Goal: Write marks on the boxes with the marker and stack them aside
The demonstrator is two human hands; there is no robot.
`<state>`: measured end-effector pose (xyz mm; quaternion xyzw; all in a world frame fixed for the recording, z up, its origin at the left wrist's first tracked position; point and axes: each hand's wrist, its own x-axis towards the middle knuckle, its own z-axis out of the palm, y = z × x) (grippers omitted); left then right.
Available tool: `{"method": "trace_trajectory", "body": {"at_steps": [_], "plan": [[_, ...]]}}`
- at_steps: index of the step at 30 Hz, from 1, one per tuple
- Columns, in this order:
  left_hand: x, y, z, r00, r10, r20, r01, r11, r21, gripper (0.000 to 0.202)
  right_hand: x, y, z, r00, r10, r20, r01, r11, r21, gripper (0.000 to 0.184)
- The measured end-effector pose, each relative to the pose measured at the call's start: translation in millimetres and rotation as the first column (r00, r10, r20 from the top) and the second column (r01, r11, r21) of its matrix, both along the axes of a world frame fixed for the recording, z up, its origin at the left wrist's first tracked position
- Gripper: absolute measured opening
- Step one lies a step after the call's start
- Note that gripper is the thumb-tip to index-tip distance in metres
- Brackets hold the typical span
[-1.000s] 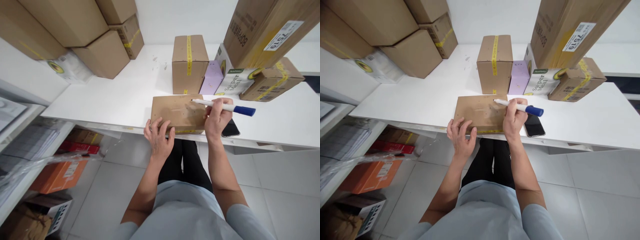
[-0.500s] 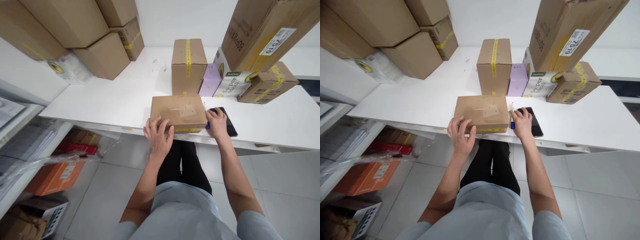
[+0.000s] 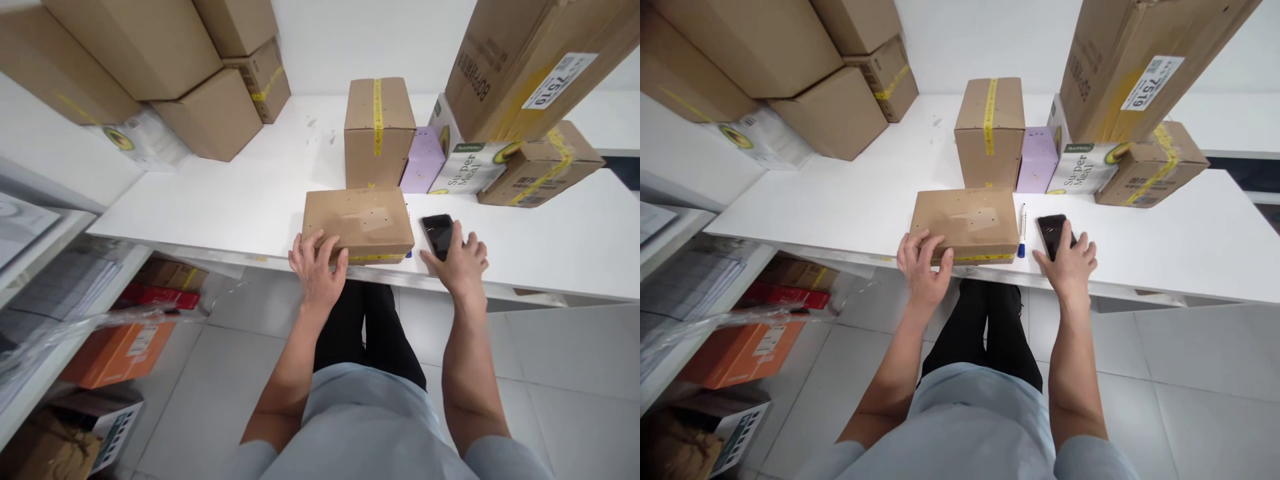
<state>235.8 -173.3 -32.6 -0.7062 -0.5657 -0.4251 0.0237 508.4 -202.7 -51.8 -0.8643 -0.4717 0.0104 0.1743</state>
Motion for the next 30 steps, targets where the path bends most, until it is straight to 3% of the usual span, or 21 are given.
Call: {"method": "trace_trajectory", "body": {"at_steps": [6, 9, 12, 15, 17, 19, 21, 24, 25, 27, 30], "plan": [[-0.5, 0.4, 0.1, 1.000, 0.007, 0.000, -0.007, 0.999, 0.054, 0.030, 14.7, -18.2, 5.4, 0.993, 0.013, -0.116, -0.021, 0.997, -0.068, 0.096], [-1.5, -10.2, 0.5, 1.000, -0.011, -0.005, 0.012, 0.979, 0.205, 0.029, 15.7, -15.8, 14.9, 0.987, -0.041, -0.158, 0.031, 0.997, -0.066, 0.106], [1.9, -29.9, -1.5, 0.988, -0.149, 0.039, 0.121, 0.908, 0.401, 0.022, 17.5, -17.5, 18.9, 0.956, -0.095, -0.278, 0.107, 0.994, 0.028, 0.111], [13.6, -50.8, -8.1, 0.908, -0.393, 0.142, 0.314, 0.866, 0.389, 0.023, 15.4, -26.7, 16.7, 0.914, -0.107, -0.391, 0.186, 0.968, 0.169, 0.112], [24.9, -61.3, -14.1, 0.788, -0.521, 0.328, 0.466, 0.853, 0.236, 0.021, 6.8, -36.7, 15.3, 0.899, -0.082, -0.430, 0.221, 0.933, 0.285, 0.112], [37.0, -68.2, -18.8, 0.612, -0.526, 0.591, 0.622, 0.781, 0.051, 0.023, -9.2, -48.3, 15.6, 0.898, -0.022, -0.438, 0.223, 0.883, 0.413, 0.110], [48.8, -72.2, -19.5, 0.419, -0.405, 0.813, 0.748, 0.661, -0.057, 0.029, -31.4, -59.6, 17.7, 0.906, 0.075, -0.418, 0.175, 0.831, 0.528, 0.107], [63.1, -75.5, -11.6, 0.132, -0.206, 0.970, 0.851, 0.526, -0.004, 0.041, -70.1, -71.7, 21.8, 0.905, 0.254, -0.341, 0.025, 0.769, 0.639, 0.104], [66.2, -76.4, -7.4, 0.052, -0.158, 0.986, 0.858, 0.512, 0.037, 0.044, -82.6, -74.1, 22.9, 0.898, 0.309, -0.314, -0.029, 0.753, 0.658, 0.103], [68.6, -78.5, 1.2, -0.066, -0.065, 0.996, 0.839, 0.536, 0.090, 0.047, -104.6, -77.0, 24.2, 0.875, 0.396, -0.279, -0.115, 0.729, 0.675, 0.104], [61.5, -82.1, 10.7, -0.154, 0.107, 0.982, 0.795, 0.604, 0.059, 0.045, -125.9, -79.1, 23.9, 0.823, 0.476, -0.310, -0.168, 0.725, 0.668, 0.103]]}}
